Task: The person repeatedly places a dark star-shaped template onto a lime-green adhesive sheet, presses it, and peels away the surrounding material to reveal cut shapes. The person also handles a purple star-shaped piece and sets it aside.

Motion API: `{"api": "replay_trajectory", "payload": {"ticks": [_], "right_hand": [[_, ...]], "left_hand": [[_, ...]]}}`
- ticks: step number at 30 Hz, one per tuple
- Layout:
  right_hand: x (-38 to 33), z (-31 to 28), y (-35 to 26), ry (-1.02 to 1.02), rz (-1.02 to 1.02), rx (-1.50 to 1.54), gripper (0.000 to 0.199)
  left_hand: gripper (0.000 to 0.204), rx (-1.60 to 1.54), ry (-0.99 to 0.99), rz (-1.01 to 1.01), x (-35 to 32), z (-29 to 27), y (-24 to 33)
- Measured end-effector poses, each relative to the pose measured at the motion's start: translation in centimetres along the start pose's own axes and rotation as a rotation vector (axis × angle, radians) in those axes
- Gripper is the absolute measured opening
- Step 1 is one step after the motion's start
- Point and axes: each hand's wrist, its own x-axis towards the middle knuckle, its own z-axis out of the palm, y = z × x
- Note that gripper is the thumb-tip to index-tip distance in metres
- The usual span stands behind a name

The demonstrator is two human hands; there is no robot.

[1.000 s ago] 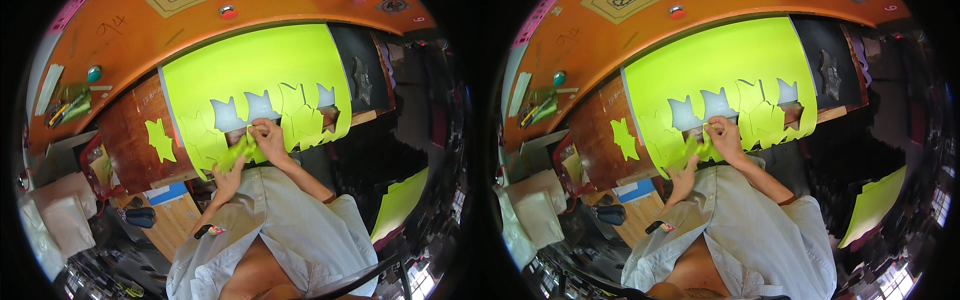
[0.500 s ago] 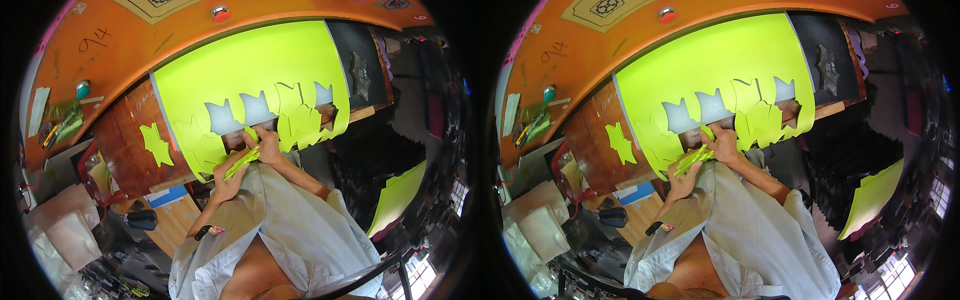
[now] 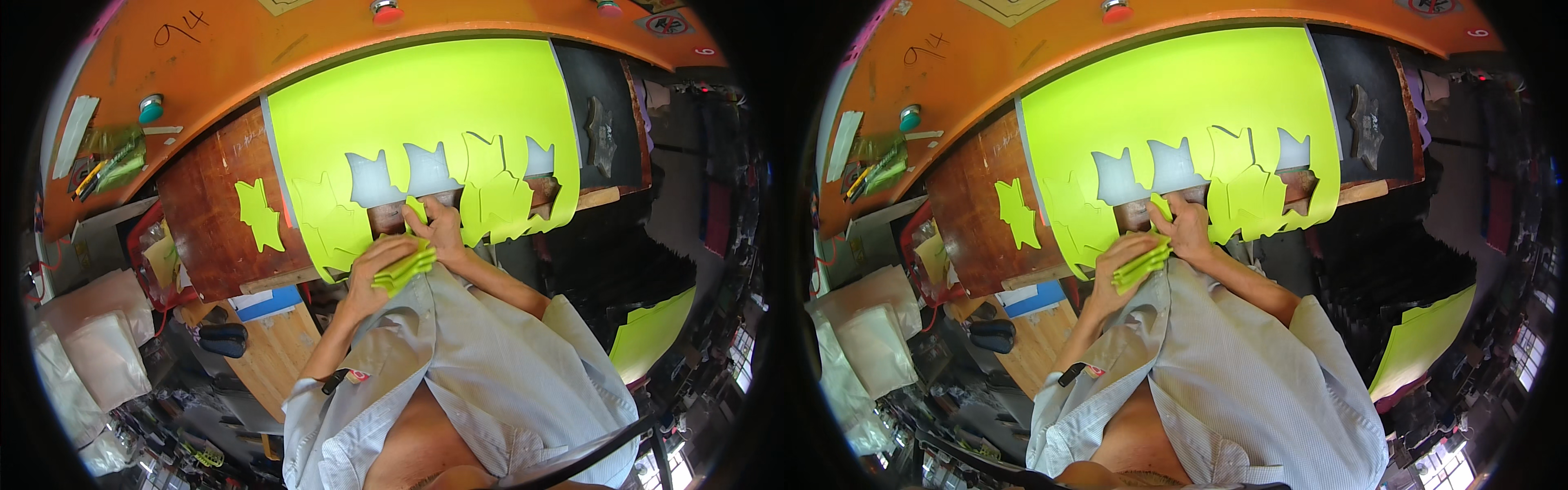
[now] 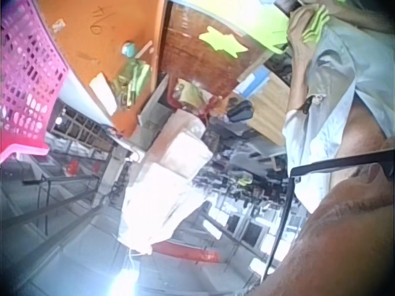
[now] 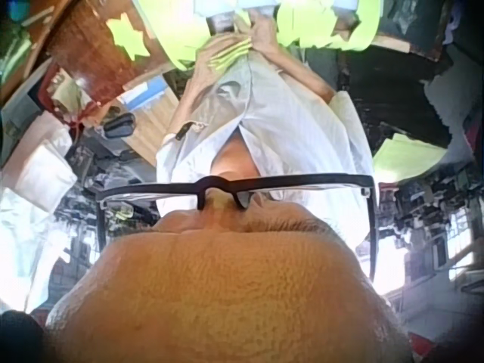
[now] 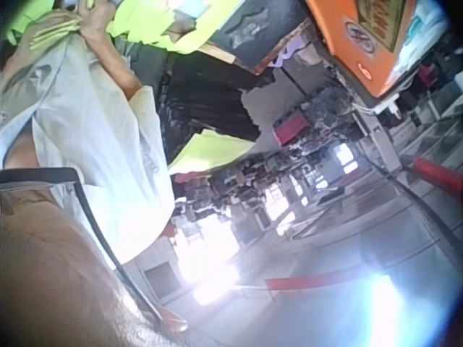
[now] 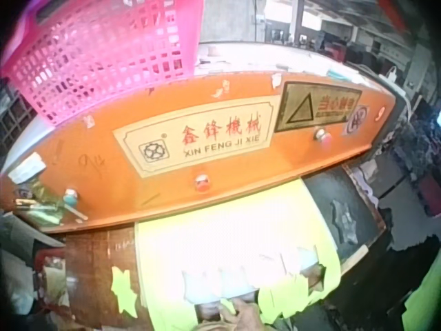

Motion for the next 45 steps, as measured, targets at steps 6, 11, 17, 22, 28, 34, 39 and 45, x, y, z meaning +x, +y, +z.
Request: {"api": "replay_trajectory", "payload": {"ticks": [6, 11, 17, 22, 28, 34, 39, 45], "right_hand": [[0.3, 0.0, -0.7, -0.009, 0.001, -0.010, 0.028], [0.2, 0.3, -1.4, 0.156, -0.134, -0.134, 0.024], [0.2, 0.9, -1.4, 0.220, -0.187, -0.203, 0.020], [0.8, 1.2, -0.3, 0.272, -0.204, -0.247, 0.020], [0.8, 1.3, -1.2, 0.278, -0.195, -0.347, 0.024], [0.2, 0.0, -5.2, 0.394, -0.398, -0.355, 0.023], [1.1, 1.8, -6.9, -0.229, 0.093, 0.289, 0.029], [5.7, 4.5, -6.2, -0.655, 0.307, 0.426, 0.031]], "left_hand": [[0.030, -0.383, 0.195, -0.530, 0.6, 0.9, -0.1], [0.030, -0.315, 0.365, -0.541, -1.5, 2.0, 0.6], [0.030, -0.282, 0.265, -0.441, -3.9, 2.0, 1.3], [0.037, -0.325, 0.250, -0.462, -5.3, 1.4, 1.8], [0.047, -0.613, 0.160, -0.476, -11.6, -5.8, 2.1], [0.054, -0.290, 0.520, -0.535, -7.1, -7.9, -1.1], [0.031, -0.248, 0.407, -0.523, 0.5, -8.8, -3.3], [0.026, -0.174, 0.514, -0.506, 2.7, -6.8, -5.0]]}}
